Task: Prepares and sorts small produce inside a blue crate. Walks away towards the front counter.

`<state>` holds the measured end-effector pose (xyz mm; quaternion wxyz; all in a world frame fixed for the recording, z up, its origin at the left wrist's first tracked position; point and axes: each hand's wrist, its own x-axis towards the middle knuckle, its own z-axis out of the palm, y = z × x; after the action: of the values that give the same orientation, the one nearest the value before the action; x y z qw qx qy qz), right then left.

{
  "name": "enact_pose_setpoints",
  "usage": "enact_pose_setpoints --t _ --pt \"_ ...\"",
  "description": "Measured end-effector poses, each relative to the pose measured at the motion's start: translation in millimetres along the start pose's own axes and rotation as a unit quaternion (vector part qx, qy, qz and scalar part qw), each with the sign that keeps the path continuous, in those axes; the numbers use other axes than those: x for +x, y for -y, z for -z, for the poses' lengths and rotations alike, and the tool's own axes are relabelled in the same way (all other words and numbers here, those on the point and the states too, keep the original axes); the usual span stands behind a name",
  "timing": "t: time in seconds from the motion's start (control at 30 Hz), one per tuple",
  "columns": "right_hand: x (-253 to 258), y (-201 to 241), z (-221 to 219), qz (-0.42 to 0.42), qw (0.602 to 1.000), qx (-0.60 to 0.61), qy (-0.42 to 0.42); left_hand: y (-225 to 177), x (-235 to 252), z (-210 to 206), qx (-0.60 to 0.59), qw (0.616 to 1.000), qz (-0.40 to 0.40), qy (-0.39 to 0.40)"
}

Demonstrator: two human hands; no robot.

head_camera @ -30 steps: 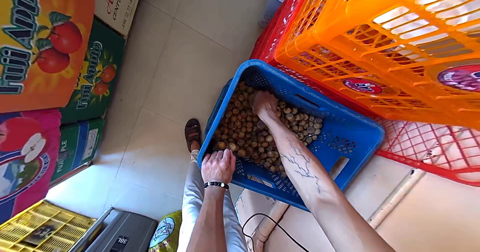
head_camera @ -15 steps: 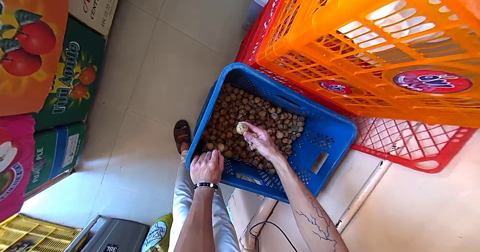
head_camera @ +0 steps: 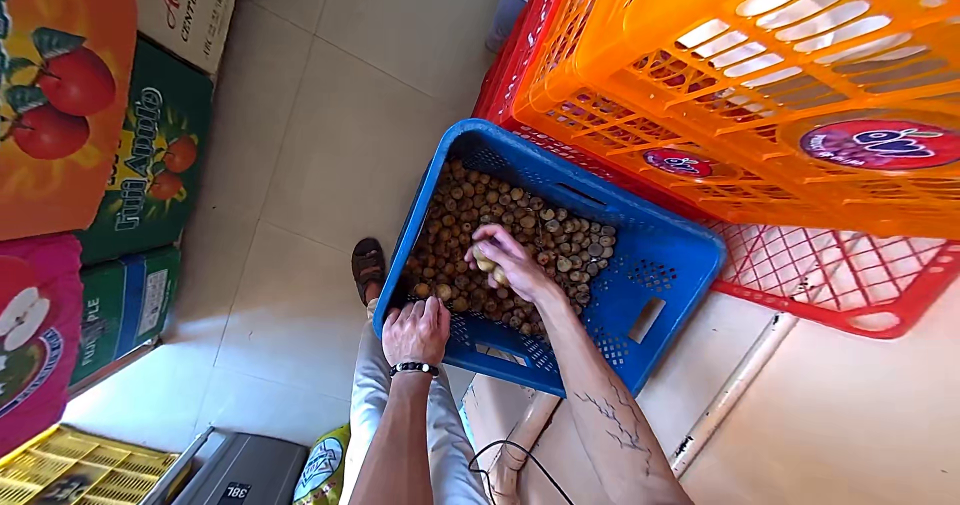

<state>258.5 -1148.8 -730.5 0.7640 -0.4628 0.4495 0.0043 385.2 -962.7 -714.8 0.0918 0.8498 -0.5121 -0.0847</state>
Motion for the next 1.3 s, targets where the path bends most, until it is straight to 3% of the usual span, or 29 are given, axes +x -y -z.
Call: enact_pose_setpoints --t 0.07,0.2,0.5,0.73,0.93,1.0,1.03,1.1,1.17,1.23,1.3 --pt "25.7 0.4 -1.9 -0.033 0.987 -0.134 -0.081 -0.7 -0.9 -0.5 -0.001 1.0 -0.001 0.001" --pt "66.9 13.9 7.4 -0.12 0.884 -0.352 -0.282 -0.8 1.0 0.5 -0.005 1.0 0.0 0.008" --pt "113.8 30.7 -30.6 -0.194 0.704 -0.666 -0.155 0.0 -1.4 -1.3 -0.006 1.0 -0.004 0.0" --pt "113.5 -4.8 -21.5 -0.139 0.659 -0.713 -0.194 1.3 -0.9 -2.4 -0.015 1.0 -0.001 -0.005" --pt "124.1 21.7 -20.8 -0.199 0.709 -0.64 -0.221 -0.3 0.0 -2.2 -0.01 1.0 0.006 -0.005" --pt "114.1 26.2 -13.9 -0.183 0.748 -0.589 -0.246 -0.6 -0.2 -1.6 -0.01 1.0 0.007 -0.007" --pt "104.4 27.5 -6.1 -0.162 0.788 -0.534 -0.261 -0.9 -0.9 -1.4 -0.012 1.0 0.007 -0.005" --pt "74.1 23.8 8.6 -0.09 0.886 -0.36 -0.277 -0.5 -0.8 -1.7 -0.019 1.0 0.007 -0.007" --pt "35.7 15.6 9.7 -0.021 0.966 -0.114 -0.229 0.1 -1.7 -1.4 -0.021 1.0 0.009 -0.006" --pt "6.5 15.2 6.6 0.02 0.982 0.13 -0.139 -0.4 -1.6 0.5 -0.027 1.0 0.012 0.003" --pt "-13.8 15.5 2.6 0.04 0.963 0.26 -0.064 -0.7 0.3 2.2 -0.038 0.999 0.013 0.012"
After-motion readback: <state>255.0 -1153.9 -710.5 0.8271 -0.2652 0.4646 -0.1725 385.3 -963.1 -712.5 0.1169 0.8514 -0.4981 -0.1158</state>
